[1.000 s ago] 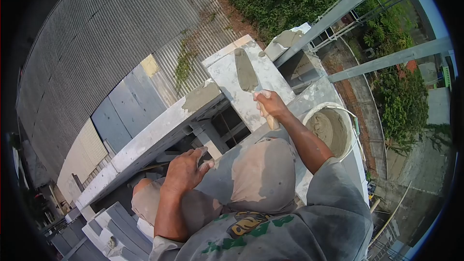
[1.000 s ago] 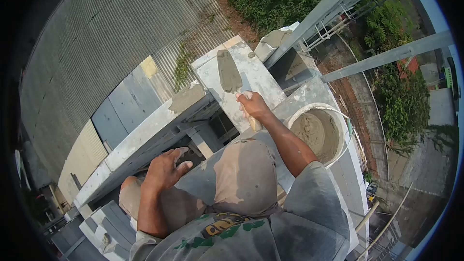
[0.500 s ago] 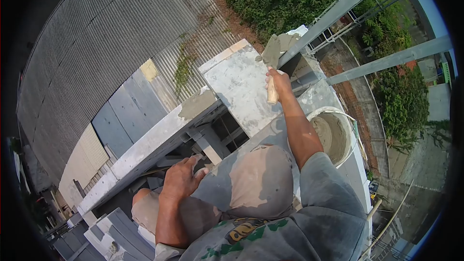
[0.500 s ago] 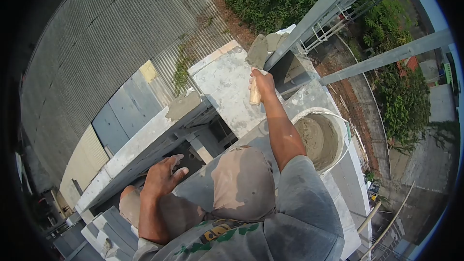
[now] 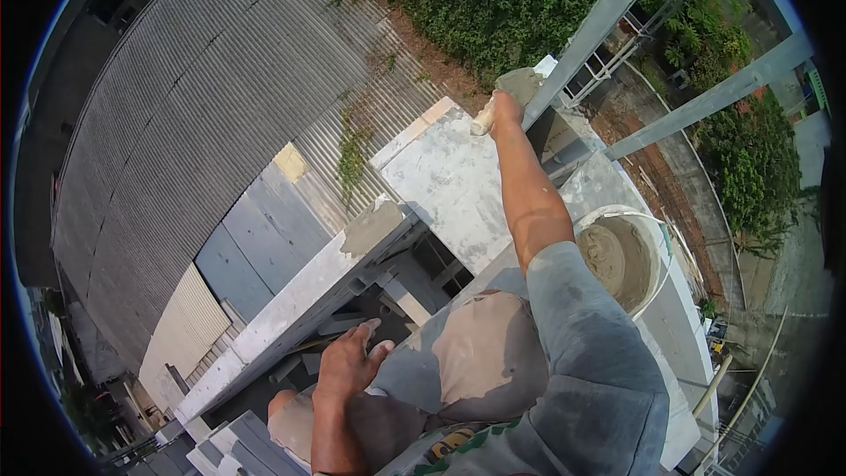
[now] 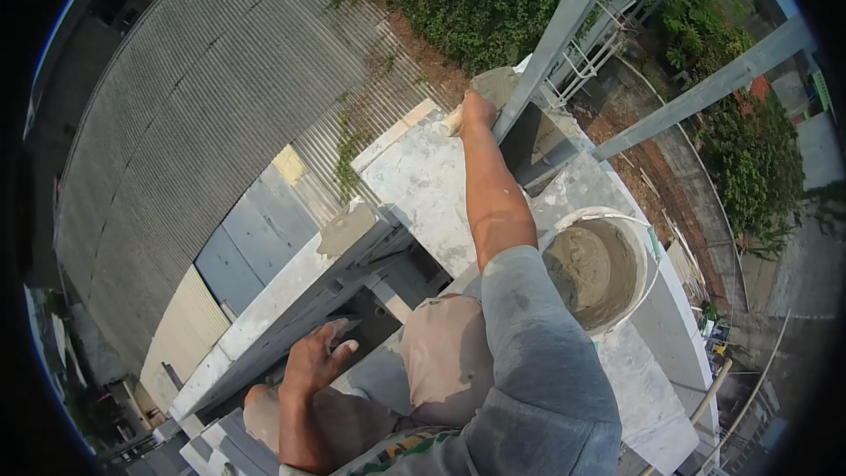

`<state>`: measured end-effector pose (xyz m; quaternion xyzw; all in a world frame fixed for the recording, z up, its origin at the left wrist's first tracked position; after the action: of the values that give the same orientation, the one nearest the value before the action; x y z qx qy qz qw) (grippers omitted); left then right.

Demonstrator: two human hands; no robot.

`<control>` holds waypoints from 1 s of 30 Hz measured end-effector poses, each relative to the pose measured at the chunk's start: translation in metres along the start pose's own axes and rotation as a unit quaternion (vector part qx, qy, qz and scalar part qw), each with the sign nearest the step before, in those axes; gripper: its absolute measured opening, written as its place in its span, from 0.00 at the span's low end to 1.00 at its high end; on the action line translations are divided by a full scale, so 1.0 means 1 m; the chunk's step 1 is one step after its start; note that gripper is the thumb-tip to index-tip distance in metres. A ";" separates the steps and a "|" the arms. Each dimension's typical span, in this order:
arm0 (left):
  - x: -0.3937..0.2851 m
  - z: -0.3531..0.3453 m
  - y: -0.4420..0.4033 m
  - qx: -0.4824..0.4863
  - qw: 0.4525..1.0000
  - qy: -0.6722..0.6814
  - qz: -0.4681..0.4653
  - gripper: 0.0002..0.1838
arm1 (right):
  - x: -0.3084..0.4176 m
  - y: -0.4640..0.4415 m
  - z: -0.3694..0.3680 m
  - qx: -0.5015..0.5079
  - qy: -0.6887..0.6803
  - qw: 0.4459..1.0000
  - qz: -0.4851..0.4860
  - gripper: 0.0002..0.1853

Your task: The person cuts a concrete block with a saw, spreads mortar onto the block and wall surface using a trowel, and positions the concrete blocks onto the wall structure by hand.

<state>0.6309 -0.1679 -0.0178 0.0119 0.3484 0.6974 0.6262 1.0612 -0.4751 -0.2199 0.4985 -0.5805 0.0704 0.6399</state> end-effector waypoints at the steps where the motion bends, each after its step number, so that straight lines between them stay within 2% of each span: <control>1: 0.001 -0.001 0.003 0.005 1.000 0.003 0.007 0.26 | 0.009 0.013 -0.001 -0.008 0.014 1.000 -0.001 0.19; 3: 0.003 -0.005 0.005 0.013 1.000 0.005 0.020 0.27 | 0.028 0.036 0.000 -0.024 0.043 0.999 -0.003 0.25; 10: 0.005 -0.013 0.004 0.026 0.999 0.005 0.031 0.29 | 0.016 0.001 -0.017 0.123 0.042 0.991 -0.031 0.17; 14: 0.004 -0.014 0.000 0.032 0.999 0.004 0.030 0.30 | 0.011 0.035 -0.012 0.214 -0.060 0.973 -0.067 0.18; 20: 0.000 -0.015 -0.003 0.032 0.999 -0.008 0.011 0.26 | -0.006 0.085 0.012 0.398 -0.240 0.878 -0.112 0.26; 23: 0.001 -0.015 -0.003 0.030 0.999 -0.010 0.007 0.26 | -0.003 0.119 0.041 0.393 -0.202 0.891 -0.106 0.27; 27: -0.001 -0.015 -0.003 0.023 1.000 0.001 -0.005 0.27 | 0.007 0.144 0.078 0.257 0.014 0.966 0.005 0.19; 30: -0.002 -0.014 0.001 0.020 1.000 0.001 -0.009 0.28 | 0.004 0.129 0.093 0.199 0.132 0.970 0.049 0.16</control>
<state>0.6242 -0.1763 -0.0271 0.0202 0.3629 0.6846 0.6318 0.9132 -0.4808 -0.1605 0.5734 -0.4891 0.2810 0.5942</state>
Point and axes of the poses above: each hand's wrist, its own y-axis away from the middle knuckle, its own z-axis out of the back of the hand, x = y × z, the point moved 6 cm from there along -y, towards the middle knuckle, and after that the axes turned 9 degrees about -y, right-handed, at the moved point
